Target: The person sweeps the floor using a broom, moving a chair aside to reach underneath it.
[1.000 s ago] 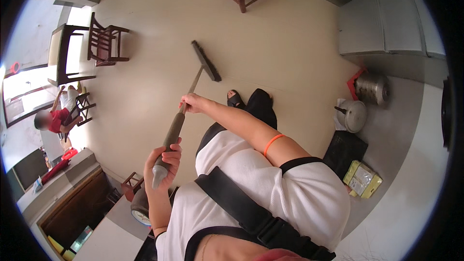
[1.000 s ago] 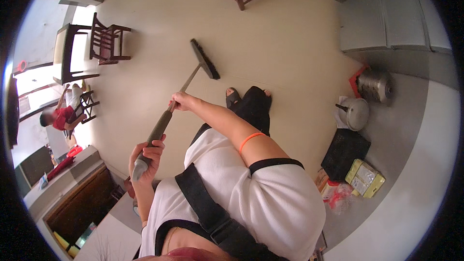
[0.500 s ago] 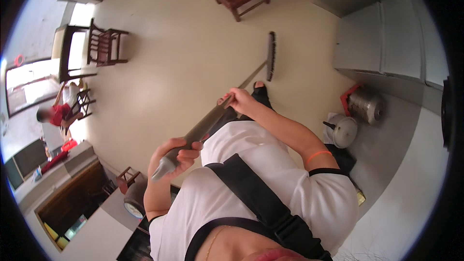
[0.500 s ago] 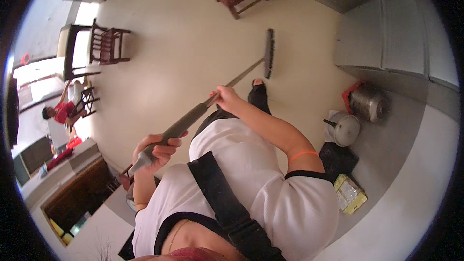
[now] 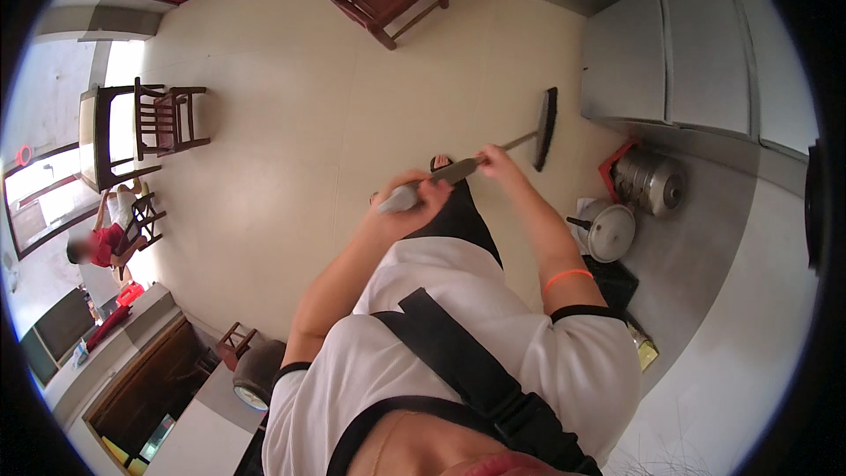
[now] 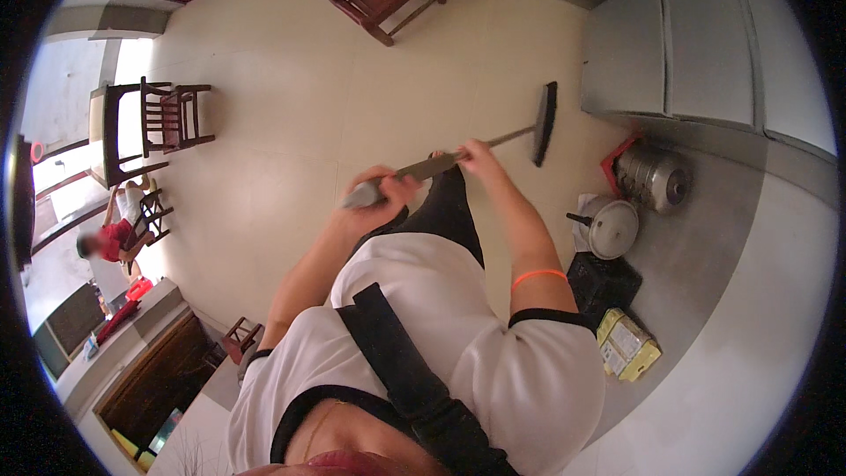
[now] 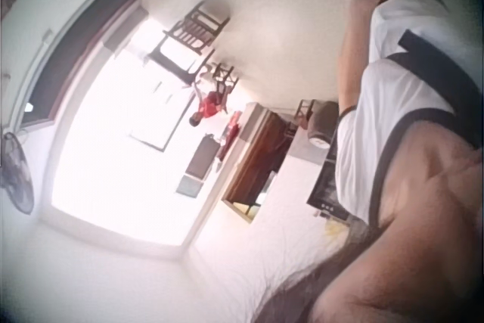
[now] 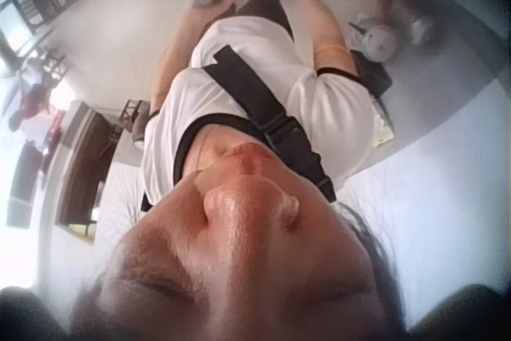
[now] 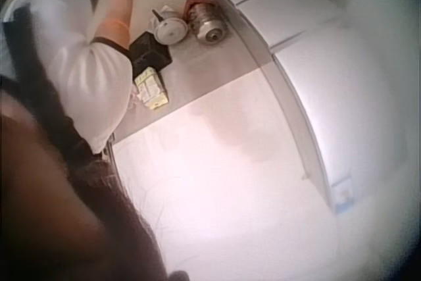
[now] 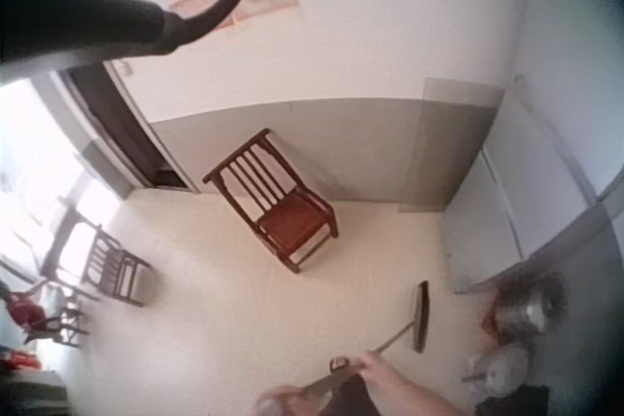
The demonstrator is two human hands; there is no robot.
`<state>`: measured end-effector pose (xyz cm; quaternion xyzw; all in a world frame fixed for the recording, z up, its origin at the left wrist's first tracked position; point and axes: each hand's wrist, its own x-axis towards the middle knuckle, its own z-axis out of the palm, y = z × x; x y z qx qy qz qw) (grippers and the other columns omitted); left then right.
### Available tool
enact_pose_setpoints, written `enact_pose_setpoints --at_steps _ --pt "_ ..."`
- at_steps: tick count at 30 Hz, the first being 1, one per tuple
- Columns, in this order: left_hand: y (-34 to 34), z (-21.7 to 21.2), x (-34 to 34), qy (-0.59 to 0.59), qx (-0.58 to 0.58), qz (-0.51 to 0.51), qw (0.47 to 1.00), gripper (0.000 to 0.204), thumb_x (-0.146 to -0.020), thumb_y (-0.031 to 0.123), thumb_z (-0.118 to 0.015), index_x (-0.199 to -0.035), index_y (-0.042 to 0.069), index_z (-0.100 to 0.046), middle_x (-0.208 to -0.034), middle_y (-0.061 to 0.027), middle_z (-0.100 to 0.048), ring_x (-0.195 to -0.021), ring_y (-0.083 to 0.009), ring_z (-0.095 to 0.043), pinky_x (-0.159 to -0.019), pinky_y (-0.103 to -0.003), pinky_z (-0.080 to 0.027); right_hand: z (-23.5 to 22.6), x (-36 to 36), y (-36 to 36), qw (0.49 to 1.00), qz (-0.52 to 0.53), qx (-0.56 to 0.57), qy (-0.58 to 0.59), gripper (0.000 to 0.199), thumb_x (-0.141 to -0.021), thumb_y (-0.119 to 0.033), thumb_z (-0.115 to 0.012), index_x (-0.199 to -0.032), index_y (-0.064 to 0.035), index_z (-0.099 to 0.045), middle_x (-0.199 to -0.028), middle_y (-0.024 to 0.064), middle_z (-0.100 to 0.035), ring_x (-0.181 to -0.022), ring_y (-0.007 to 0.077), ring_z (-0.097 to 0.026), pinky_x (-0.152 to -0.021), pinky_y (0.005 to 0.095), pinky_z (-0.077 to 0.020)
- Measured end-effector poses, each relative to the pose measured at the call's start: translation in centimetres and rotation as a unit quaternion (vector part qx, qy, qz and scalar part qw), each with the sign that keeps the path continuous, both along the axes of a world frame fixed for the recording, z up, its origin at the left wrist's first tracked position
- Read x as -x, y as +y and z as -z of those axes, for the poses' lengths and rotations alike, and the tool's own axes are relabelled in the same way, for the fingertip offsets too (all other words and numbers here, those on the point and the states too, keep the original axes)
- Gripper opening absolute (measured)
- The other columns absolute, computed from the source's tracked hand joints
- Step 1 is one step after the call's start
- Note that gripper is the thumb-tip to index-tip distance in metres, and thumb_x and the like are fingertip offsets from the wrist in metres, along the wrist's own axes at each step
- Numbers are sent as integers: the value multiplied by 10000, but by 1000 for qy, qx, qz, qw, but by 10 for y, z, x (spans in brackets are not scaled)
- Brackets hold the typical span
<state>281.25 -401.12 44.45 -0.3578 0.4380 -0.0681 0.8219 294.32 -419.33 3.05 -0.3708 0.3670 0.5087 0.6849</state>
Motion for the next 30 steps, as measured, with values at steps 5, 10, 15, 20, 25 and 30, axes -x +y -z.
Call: enact_pose_setpoints --at_steps 5,10,15,20,25,30 --pt "18 -47 115 16 -72 -142 987 494 -780 -19 -431 -1173 -168 -173 -888 -151 -397 -603 -150 -450 -501 -224 -438 -153 98 109 971 -224 62 -61 141 -777 -30 -353 -891 8 -427 -704 152 -502 -669 262 -544 -590 393 -478" --pt "2 -116 145 70 -174 -209 960 525 -787 -13 -421 -1207 -167 -145 -902 -150 -389 -625 -129 -438 -528 -219 -432 -209 166 173 943 -320 -12 94 163 -782 4 -330 -933 30 -385 -770 172 -523 -678 270 -583 -582 380 -520" --pt "-14 -153 147 104 -238 -258 930 518 -794 2 -418 -1216 -157 -161 -916 -142 -385 -643 -121 -428 -547 -215 -424 -240 183 206 876 -424 -138 185 98 -775 7 -379 -869 35 -392 -750 158 -510 -682 252 -577 -640 369 -531" --pt "-3 -176 167 73 -321 -173 928 511 -805 74 -415 -1223 -136 -209 -925 -129 -401 -636 -96 -395 -522 -195 -383 -261 183 217 867 -389 -207 234 39 -801 -13 -404 -796 21 -388 -763 138 -488 -757 249 -561 -723 386 -511" --pt "43 -160 163 -28 -309 -73 948 479 -810 91 -425 -1196 -138 -257 -922 -137 -420 -637 -96 -404 -501 -199 -375 -273 119 208 908 -342 -151 191 43 -812 -18 -399 -788 16 -394 -809 144 -488 -795 255 -550 -766 416 -488" --pt "91 -113 109 -76 -240 31 967 376 -810 68 -448 -1099 -147 -339 -876 -141 -460 -623 -107 -433 -506 -199 -396 -286 32 179 962 -243 -82 94 66 -811 -22 -397 -765 21 -418 -805 142 -499 -759 253 -547 -776 411 -480"
